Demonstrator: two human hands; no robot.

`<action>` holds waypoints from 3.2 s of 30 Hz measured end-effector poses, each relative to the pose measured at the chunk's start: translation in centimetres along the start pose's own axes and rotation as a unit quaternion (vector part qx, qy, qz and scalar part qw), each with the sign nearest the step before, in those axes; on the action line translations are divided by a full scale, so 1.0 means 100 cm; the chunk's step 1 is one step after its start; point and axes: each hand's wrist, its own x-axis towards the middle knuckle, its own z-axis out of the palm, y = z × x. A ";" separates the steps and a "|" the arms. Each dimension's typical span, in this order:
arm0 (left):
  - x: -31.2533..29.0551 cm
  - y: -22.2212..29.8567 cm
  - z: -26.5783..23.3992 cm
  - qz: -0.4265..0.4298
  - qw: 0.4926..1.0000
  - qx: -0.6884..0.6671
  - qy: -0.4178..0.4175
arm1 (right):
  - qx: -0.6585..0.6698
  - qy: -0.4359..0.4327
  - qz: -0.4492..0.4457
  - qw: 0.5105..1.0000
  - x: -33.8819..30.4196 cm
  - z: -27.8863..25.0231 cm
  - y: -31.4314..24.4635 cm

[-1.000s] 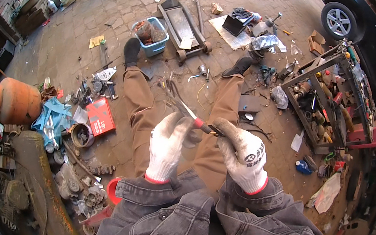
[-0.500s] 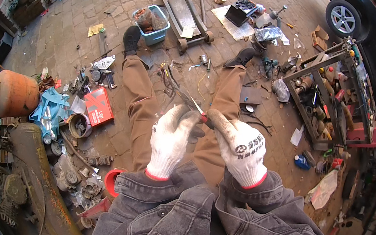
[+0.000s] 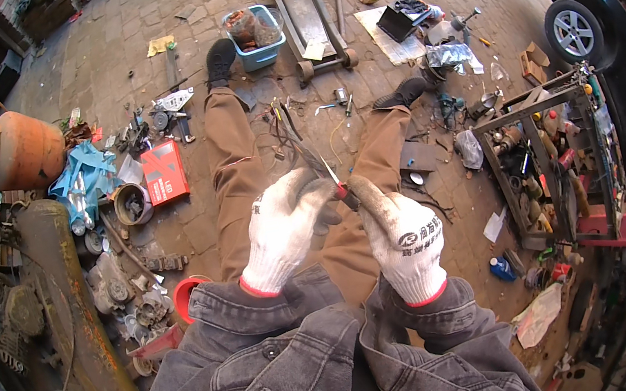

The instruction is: The person sits on the ground and works on a bundle of wires. They strip the outer insulation with pliers, separate individual wires, and use a screwdriver to adjust or connect components. The person continues to strip and arrange the wires throughout the clip.

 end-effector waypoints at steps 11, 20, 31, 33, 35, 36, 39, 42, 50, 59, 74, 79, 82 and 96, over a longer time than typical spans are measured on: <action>0.001 -0.010 -0.002 0.023 0.998 0.055 0.035 | -0.095 -0.047 -0.054 0.993 -0.001 0.000 -0.002; -0.002 -0.018 0.001 -0.020 0.998 -0.014 0.060 | -0.112 -0.126 -0.072 0.983 -0.006 -0.007 0.003; 0.001 -0.023 0.002 -0.038 0.995 -0.076 0.044 | -0.153 -0.137 -0.042 0.978 -0.021 -0.001 0.001; 0.002 -0.023 0.001 -0.041 0.995 -0.081 0.039 | -0.159 -0.143 -0.038 0.976 -0.026 0.001 0.001; 0.002 -0.023 0.000 -0.026 0.995 -0.084 0.040 | -0.167 -0.158 -0.034 0.973 -0.029 0.001 0.005; 0.003 -0.023 -0.001 -0.011 0.995 -0.087 0.045 | -0.152 -0.176 -0.028 0.972 -0.029 0.000 0.008; 0.004 -0.024 -0.002 -0.050 0.998 -0.036 0.031 | 0.032 -0.181 0.007 0.983 -0.019 -0.010 0.020; 0.005 -0.024 -0.006 -0.010 1.000 0.013 0.004 | 0.456 -0.141 0.264 0.838 -0.009 -0.033 0.029; 0.000 -0.038 0.004 0.232 0.923 0.304 -0.029 | 0.378 -0.055 0.256 0.888 0.013 0.027 0.027; -0.005 -0.054 -0.031 0.189 0.943 0.269 -0.045 | 0.423 0.324 0.407 0.742 0.033 -0.020 0.088; -0.007 -0.054 -0.008 0.336 0.789 0.508 -0.082 | 0.400 -0.205 0.048 0.892 0.033 0.055 0.061; 0.003 -0.068 -0.005 0.338 0.803 0.488 -0.060 | 0.756 -0.142 0.389 0.507 0.032 0.060 0.061; 0.001 -0.069 -0.001 0.313 0.800 0.509 -0.051 | 0.726 -0.124 0.431 0.521 0.038 0.060 0.064; -0.039 -0.087 0.011 0.313 0.788 0.518 -0.111 | 0.257 0.160 0.459 0.835 0.028 0.056 0.261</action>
